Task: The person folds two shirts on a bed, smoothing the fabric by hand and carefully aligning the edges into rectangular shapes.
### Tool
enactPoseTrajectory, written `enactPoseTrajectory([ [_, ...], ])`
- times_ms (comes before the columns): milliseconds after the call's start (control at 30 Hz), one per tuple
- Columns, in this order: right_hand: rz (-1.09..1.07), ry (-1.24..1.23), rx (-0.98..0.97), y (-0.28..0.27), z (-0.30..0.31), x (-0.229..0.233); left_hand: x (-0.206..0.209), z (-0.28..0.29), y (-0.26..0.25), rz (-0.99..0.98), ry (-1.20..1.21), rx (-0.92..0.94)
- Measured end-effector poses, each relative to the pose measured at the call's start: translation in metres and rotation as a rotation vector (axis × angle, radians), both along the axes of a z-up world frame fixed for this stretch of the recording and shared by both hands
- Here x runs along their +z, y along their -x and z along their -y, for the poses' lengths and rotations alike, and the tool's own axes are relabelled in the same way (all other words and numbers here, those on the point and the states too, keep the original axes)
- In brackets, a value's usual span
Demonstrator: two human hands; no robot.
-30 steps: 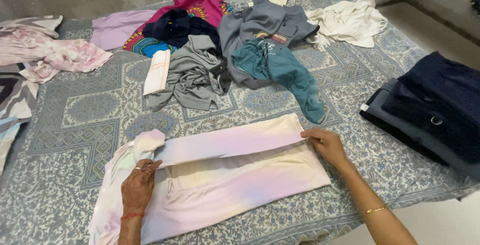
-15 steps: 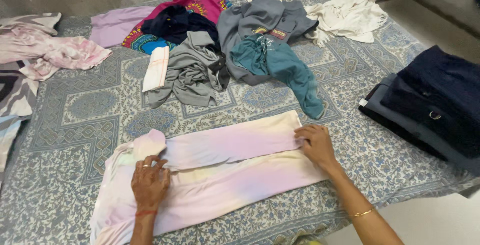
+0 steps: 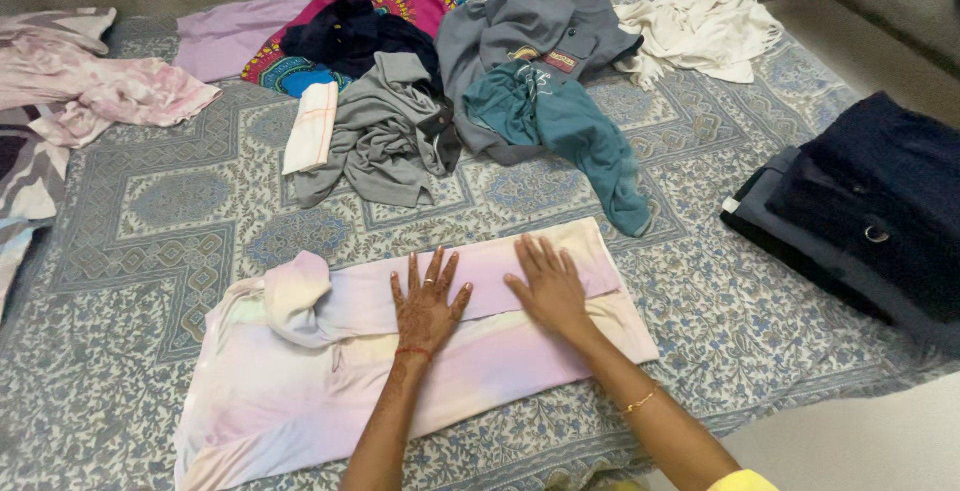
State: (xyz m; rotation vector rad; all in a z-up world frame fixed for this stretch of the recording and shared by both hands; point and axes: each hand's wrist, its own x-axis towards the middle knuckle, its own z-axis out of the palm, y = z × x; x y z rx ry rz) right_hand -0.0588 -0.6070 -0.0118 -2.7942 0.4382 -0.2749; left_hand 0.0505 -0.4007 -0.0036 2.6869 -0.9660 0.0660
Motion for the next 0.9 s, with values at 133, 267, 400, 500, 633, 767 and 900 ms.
enactPoseTrajectory([
  [133,0.039,0.062,-0.144,0.015,0.039,-0.008,0.013,-0.018,-0.006,-0.073,-0.054,0.120],
  [267,0.050,0.082,-0.322,0.016,0.047,-0.020,0.015,-0.026,-0.007,-0.060,-0.037,0.196],
  [400,0.024,0.098,-0.332,0.011,0.049,-0.028,0.009,-0.029,-0.008,-0.088,0.008,0.168],
  [500,-0.004,0.084,-0.334,0.010,0.054,-0.036,0.006,-0.045,-0.015,-0.130,0.126,0.097],
  [633,-0.108,0.069,-0.354,-0.008,0.063,-0.039,0.009,-0.097,-0.017,-0.010,0.461,0.071],
  [767,-0.133,0.039,-0.308,-0.039,0.022,-0.027,0.007,-0.169,-0.022,0.240,0.724,0.208],
  [900,0.296,-0.401,0.162,-0.080,-0.077,-0.009,-0.013,-0.229,-0.054,0.209,0.665,0.498],
])
